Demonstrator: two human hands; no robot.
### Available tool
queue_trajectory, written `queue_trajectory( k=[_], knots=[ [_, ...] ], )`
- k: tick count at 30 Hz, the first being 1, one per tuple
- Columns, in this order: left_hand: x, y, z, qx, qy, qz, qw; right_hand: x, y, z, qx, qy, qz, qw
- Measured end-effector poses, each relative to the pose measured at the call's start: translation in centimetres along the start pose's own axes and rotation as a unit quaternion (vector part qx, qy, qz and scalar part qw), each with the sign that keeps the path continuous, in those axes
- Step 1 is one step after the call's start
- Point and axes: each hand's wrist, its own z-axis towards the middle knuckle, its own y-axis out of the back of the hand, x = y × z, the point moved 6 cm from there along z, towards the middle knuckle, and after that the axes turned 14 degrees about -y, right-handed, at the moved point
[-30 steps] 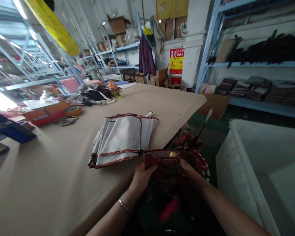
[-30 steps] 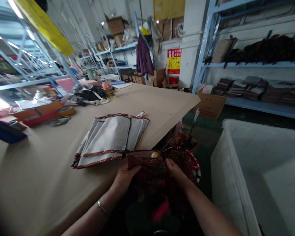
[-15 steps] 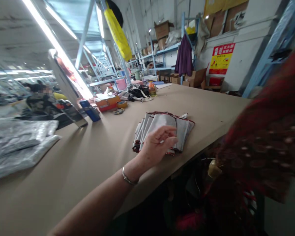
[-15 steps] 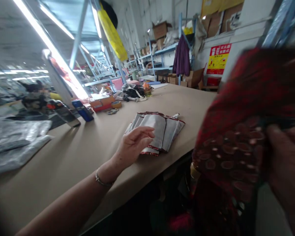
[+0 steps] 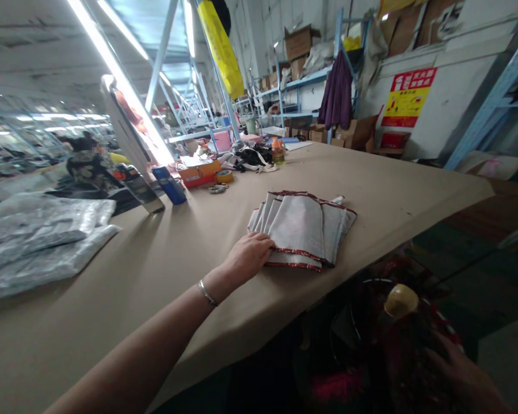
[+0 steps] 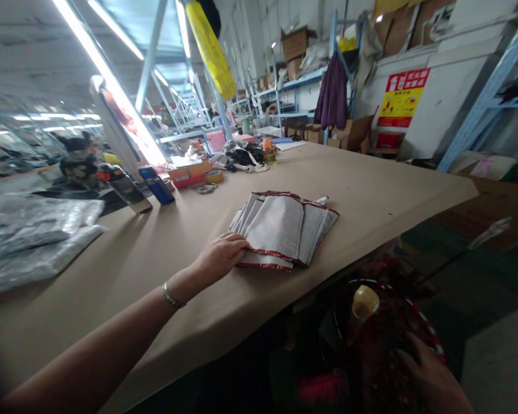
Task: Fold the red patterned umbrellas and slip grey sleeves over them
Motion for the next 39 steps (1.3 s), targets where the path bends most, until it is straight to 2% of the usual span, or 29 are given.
queue_trajectory(
  k=[2,4,5,7,9,10,11,13,15,17,20,22,24,27,30,32,34,37,39],
  knots=[
    [0.3,-0.2,0.3,0.025,0.010,0.022,0.999,2.6,0.7,-0.1,-0.003,-0.012,0.000,1.000],
    [0.6,-0.1,0.6,0.035,0.017,0.027,0.999,8.8,3.2,-1.0,-0.034,0.032,0.019,0.999],
    [0.7,0.1,0.7,0.033,0.017,0.024,0.999,13.3,4.5,-2.0,-0.054,0.100,0.023,0.993],
    [0.6,0.6,1.1,0.020,0.018,0.023,0.999,23.3,5.8,-5.2,-0.050,0.293,0.027,0.955],
    [0.4,1.3,1.6,0.015,0.021,0.038,0.999,31.7,3.9,-8.7,0.029,0.439,-0.044,0.897],
    [0.2,1.5,1.9,0.017,0.021,0.049,0.998,34.7,2.4,-10.1,0.045,0.479,-0.099,0.871],
    [0.0,1.7,2.1,0.023,0.019,0.058,0.998,37.1,0.7,-10.9,0.047,0.496,-0.152,0.854],
    [-0.4,2.0,2.4,0.035,0.011,0.071,0.997,39.9,-2.4,-11.4,0.024,0.491,-0.225,0.841],
    [-0.7,2.2,2.4,0.042,0.004,0.075,0.996,40.9,-4.5,-11.0,0.002,0.478,-0.262,0.838],
    [-0.7,2.3,2.2,0.033,0.002,0.069,0.997,40.9,-5.4,-10.4,-0.005,0.474,-0.277,0.836],
    [-1.0,2.6,1.8,-0.028,-0.005,0.030,0.999,40.2,-5.0,-9.6,0.009,0.472,-0.289,0.833],
    [-1.7,2.9,1.7,-0.079,-0.025,-0.018,0.996,40.0,-4.5,-9.1,0.031,0.461,-0.289,0.839],
    [-2.6,3.1,1.8,-0.104,-0.051,-0.055,0.992,39.9,-3.9,-9.0,0.050,0.447,-0.278,0.849],
    [-3.7,3.0,2.1,-0.082,-0.063,-0.063,0.993,40.1,-3.4,-9.3,0.070,0.444,-0.252,0.857],
    [-3.9,2.6,2.2,-0.050,-0.018,-0.044,0.998,39.8,-3.3,-9.7,0.107,0.425,-0.227,0.870],
    [-4.0,2.6,2.0,-0.048,0.009,-0.039,0.998,39.2,-3.2,-10.0,0.126,0.404,-0.207,0.882],
    [-4.6,2.9,2.0,-0.054,0.015,-0.038,0.998,38.5,-2.8,-10.2,0.113,0.393,-0.197,0.891],
    [-6.0,3.8,1.9,-0.061,0.010,-0.009,0.998,37.0,-1.6,-10.2,0.037,0.401,-0.238,0.884],
    [-7.0,4.5,1.7,-0.072,0.003,0.014,0.997,35.5,-0.5,-9.6,-0.004,0.382,-0.281,0.880]
  ],
)
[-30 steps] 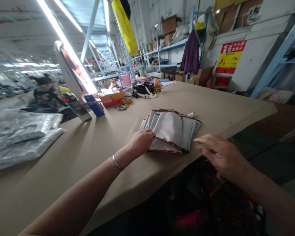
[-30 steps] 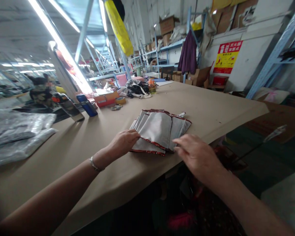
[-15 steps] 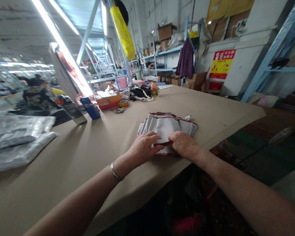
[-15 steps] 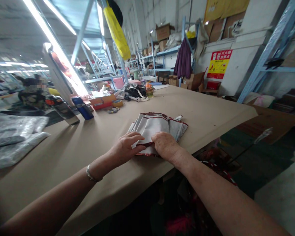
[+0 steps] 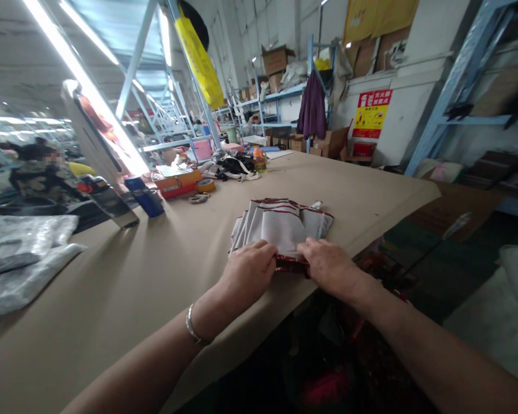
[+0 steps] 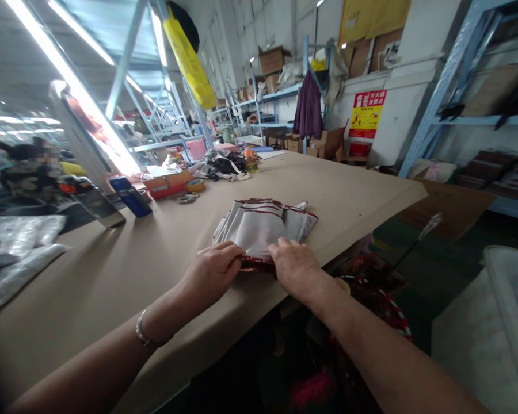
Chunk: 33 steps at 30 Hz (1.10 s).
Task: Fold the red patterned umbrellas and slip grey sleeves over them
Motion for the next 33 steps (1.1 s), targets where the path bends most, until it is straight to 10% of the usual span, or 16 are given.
queue_trajectory(
  k=[5,8,10,14,17,21,24,29,33],
  knots=[
    [-2.3,-0.1,-1.1,-0.090,0.026,-0.014,0.996,-5.6,2.0,-3.7,-0.042,-0.132,0.054,0.989],
    [-3.2,-2.3,-2.0,-0.153,0.119,-0.201,0.960,-5.9,3.0,-7.8,-0.103,-0.110,0.114,0.982],
    [-4.0,-4.1,-2.5,-0.209,0.207,-0.404,0.866,-5.1,1.5,-10.5,-0.058,-0.090,0.109,0.988],
    [-7.6,-8.3,-3.1,-0.213,0.340,-0.708,0.581,-5.0,-4.3,-14.5,0.096,-0.119,0.228,0.962],
    [-10.7,-11.4,-4.0,-0.134,0.388,-0.779,0.474,-7.1,-7.2,-15.7,0.120,-0.239,0.556,0.787],
    [-14.0,-14.5,-5.2,0.052,0.341,-0.800,0.490,-8.2,-9.0,-17.4,0.127,-0.362,0.806,0.452],
    [-15.1,-14.1,-4.3,0.107,0.302,-0.841,0.435,-6.5,-8.5,-19.3,0.257,-0.365,0.830,0.334],
    [-14.2,-11.8,1.4,0.095,0.291,-0.871,0.384,-7.9,-3.2,-18.3,0.294,-0.242,0.815,0.437],
    [-11.9,-15.0,5.7,0.042,0.312,-0.854,0.414,-12.3,-3.0,-12.2,0.204,-0.290,0.821,0.446]
  ],
)
